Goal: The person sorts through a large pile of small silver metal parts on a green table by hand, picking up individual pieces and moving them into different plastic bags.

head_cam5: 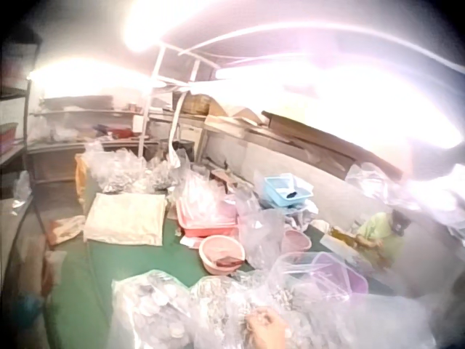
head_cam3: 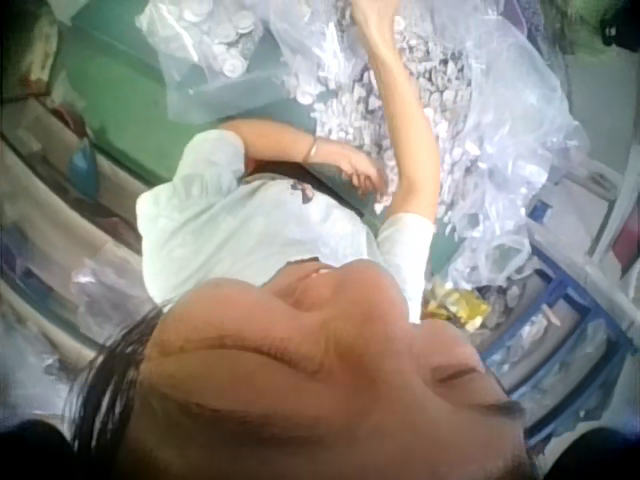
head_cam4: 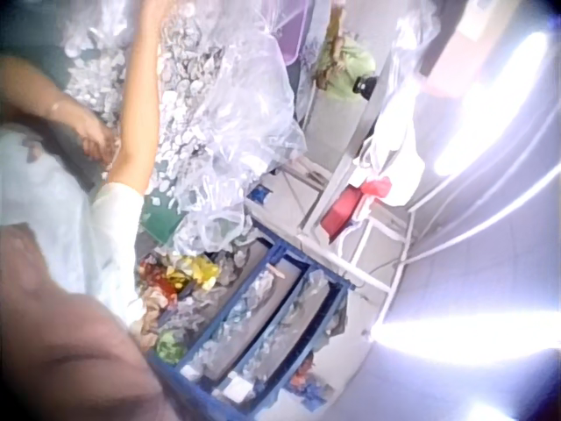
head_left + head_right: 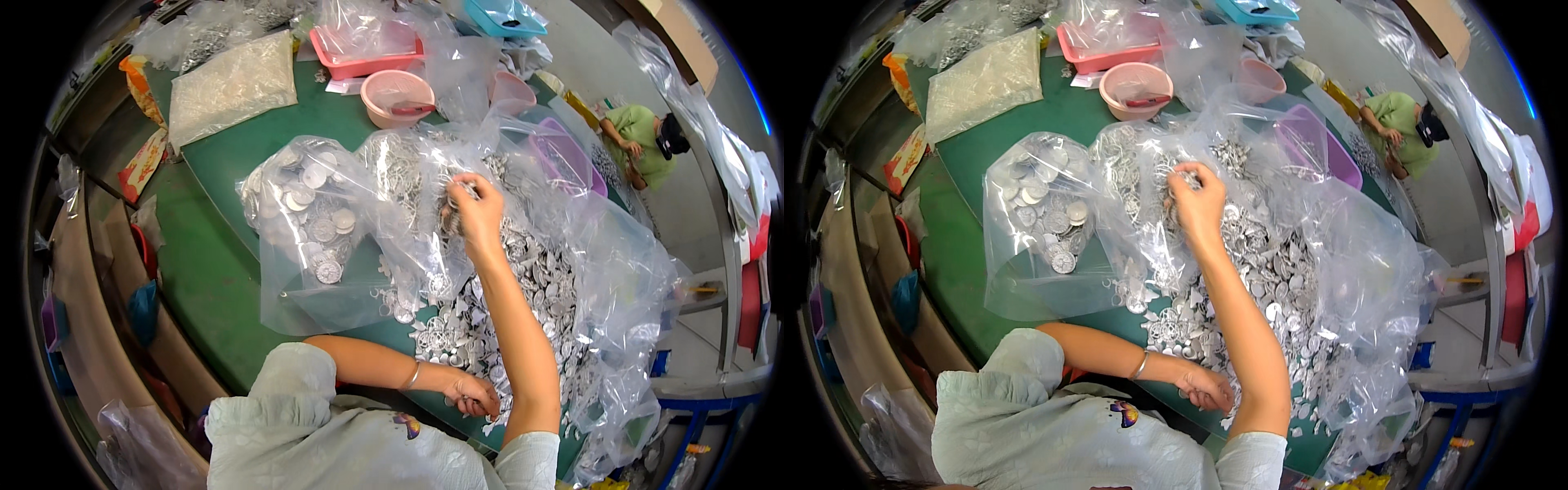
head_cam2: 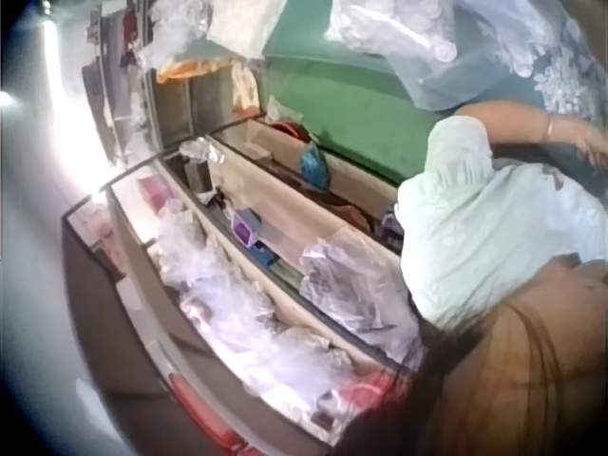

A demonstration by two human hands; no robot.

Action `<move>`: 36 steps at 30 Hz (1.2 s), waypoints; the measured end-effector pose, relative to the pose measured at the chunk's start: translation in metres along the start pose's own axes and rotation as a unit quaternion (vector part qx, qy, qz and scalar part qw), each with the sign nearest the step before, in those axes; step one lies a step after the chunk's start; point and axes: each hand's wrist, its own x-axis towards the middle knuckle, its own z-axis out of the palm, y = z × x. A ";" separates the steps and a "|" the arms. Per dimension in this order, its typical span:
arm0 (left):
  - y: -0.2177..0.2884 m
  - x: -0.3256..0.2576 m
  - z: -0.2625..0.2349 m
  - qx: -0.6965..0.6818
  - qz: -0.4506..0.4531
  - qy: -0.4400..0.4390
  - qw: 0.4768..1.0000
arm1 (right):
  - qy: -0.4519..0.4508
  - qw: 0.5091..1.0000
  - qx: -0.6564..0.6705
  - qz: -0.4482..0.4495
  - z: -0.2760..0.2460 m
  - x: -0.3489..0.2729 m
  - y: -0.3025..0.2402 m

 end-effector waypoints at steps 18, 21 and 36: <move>0.012 -0.008 0.003 0.026 0.111 0.118 0.986 | -0.033 0.903 -0.266 -0.335 -0.065 -0.080 0.009; 0.018 -0.004 0.009 -0.021 0.183 0.205 0.961 | 0.031 0.935 -0.282 -0.215 -0.114 -0.104 0.050; -0.031 -0.043 0.089 -0.132 0.323 0.370 0.861 | 0.046 0.865 -0.422 -0.268 -0.112 -0.125 0.124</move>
